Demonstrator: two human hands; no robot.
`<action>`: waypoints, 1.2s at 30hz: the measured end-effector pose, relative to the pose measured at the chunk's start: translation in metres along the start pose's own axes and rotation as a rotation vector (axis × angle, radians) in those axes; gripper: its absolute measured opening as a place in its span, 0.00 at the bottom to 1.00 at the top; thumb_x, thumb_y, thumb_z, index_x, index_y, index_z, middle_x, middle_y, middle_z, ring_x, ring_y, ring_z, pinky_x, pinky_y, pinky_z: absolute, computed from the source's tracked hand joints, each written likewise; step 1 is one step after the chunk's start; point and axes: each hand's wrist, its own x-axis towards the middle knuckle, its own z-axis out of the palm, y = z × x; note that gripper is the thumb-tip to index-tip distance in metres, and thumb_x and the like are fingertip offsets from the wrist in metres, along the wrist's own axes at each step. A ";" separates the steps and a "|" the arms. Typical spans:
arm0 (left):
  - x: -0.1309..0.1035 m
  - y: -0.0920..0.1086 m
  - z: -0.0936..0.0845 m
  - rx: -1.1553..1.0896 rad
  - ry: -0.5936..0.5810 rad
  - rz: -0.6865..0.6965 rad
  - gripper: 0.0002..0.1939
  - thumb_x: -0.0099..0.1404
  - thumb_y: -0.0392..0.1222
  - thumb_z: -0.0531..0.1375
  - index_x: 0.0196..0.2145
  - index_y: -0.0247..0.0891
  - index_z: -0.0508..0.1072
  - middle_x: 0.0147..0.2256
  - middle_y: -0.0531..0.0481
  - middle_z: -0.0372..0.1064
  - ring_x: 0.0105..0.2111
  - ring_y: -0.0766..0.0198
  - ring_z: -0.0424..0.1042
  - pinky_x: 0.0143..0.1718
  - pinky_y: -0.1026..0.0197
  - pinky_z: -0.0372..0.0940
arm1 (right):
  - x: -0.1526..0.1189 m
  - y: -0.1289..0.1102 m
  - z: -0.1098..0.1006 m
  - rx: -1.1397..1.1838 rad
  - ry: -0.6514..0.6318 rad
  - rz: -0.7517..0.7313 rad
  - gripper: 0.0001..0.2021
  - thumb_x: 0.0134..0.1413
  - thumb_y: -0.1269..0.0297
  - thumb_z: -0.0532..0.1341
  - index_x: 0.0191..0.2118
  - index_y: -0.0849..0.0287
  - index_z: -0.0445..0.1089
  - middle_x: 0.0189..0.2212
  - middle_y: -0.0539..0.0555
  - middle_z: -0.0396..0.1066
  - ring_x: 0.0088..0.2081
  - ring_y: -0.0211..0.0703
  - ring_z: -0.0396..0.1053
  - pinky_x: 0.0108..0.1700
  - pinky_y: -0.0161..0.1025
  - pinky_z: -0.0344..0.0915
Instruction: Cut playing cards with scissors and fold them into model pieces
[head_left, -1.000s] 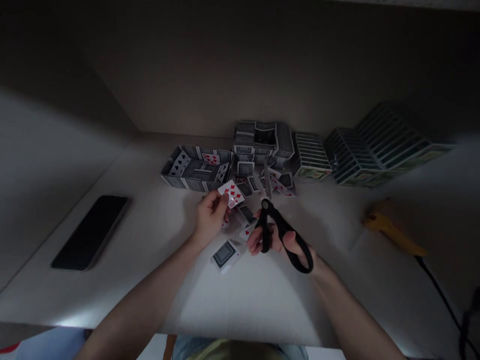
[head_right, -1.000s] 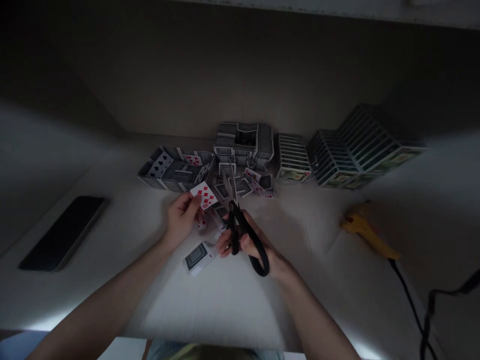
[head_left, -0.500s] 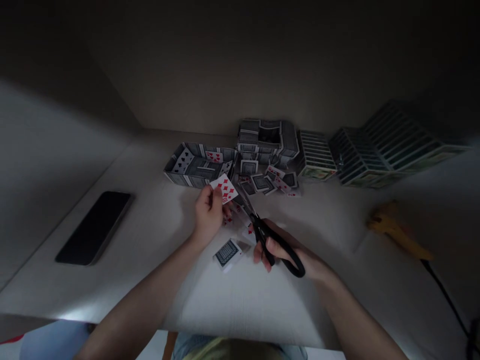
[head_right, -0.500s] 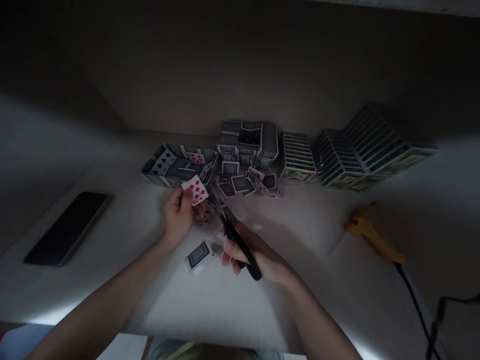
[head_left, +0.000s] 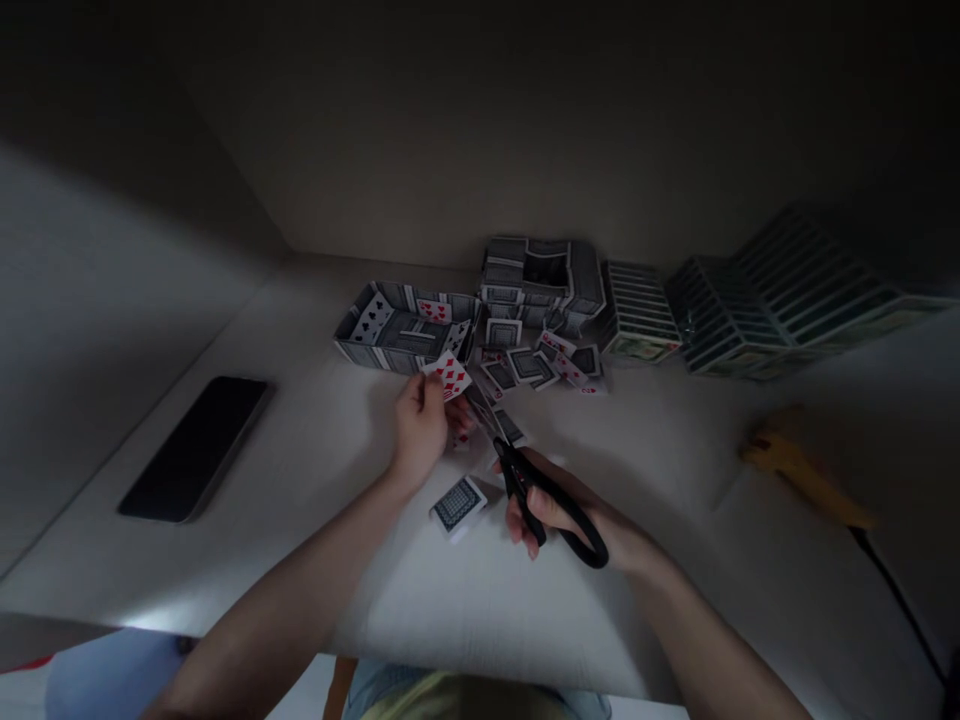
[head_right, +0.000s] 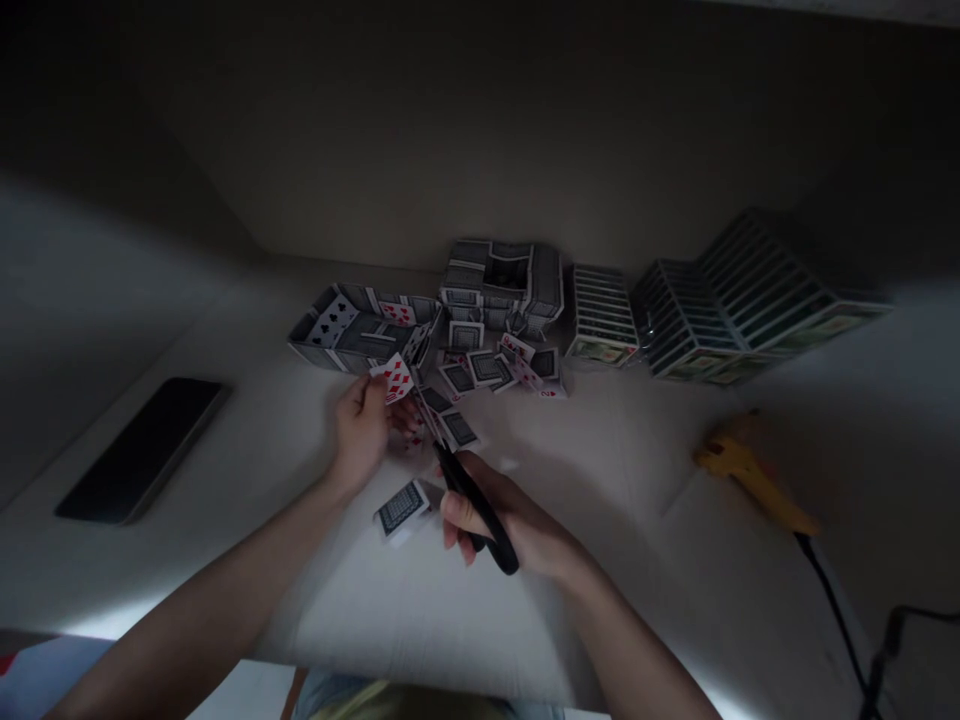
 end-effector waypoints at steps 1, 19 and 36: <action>-0.001 0.000 0.000 0.016 -0.011 -0.003 0.10 0.61 0.46 0.49 0.26 0.39 0.59 0.14 0.59 0.62 0.10 0.70 0.62 0.09 0.68 0.56 | 0.000 0.000 0.001 0.005 0.001 0.009 0.20 0.51 0.45 0.54 0.40 0.56 0.54 0.24 0.49 0.64 0.21 0.36 0.60 0.25 0.35 0.57; -0.014 -0.012 0.001 0.311 -0.074 0.141 0.17 0.62 0.48 0.49 0.19 0.39 0.59 0.11 0.59 0.56 0.09 0.72 0.57 0.11 0.70 0.50 | 0.009 0.008 0.010 0.103 0.078 0.008 0.25 0.48 0.44 0.56 0.44 0.59 0.55 0.22 0.48 0.65 0.19 0.34 0.62 0.21 0.33 0.60; -0.013 -0.014 -0.003 0.527 -0.096 0.312 0.14 0.60 0.43 0.50 0.20 0.38 0.62 0.14 0.57 0.56 0.16 0.71 0.56 0.19 0.69 0.50 | 0.014 0.018 0.017 0.160 0.144 -0.025 0.23 0.46 0.46 0.59 0.41 0.58 0.56 0.19 0.44 0.61 0.16 0.31 0.59 0.18 0.31 0.60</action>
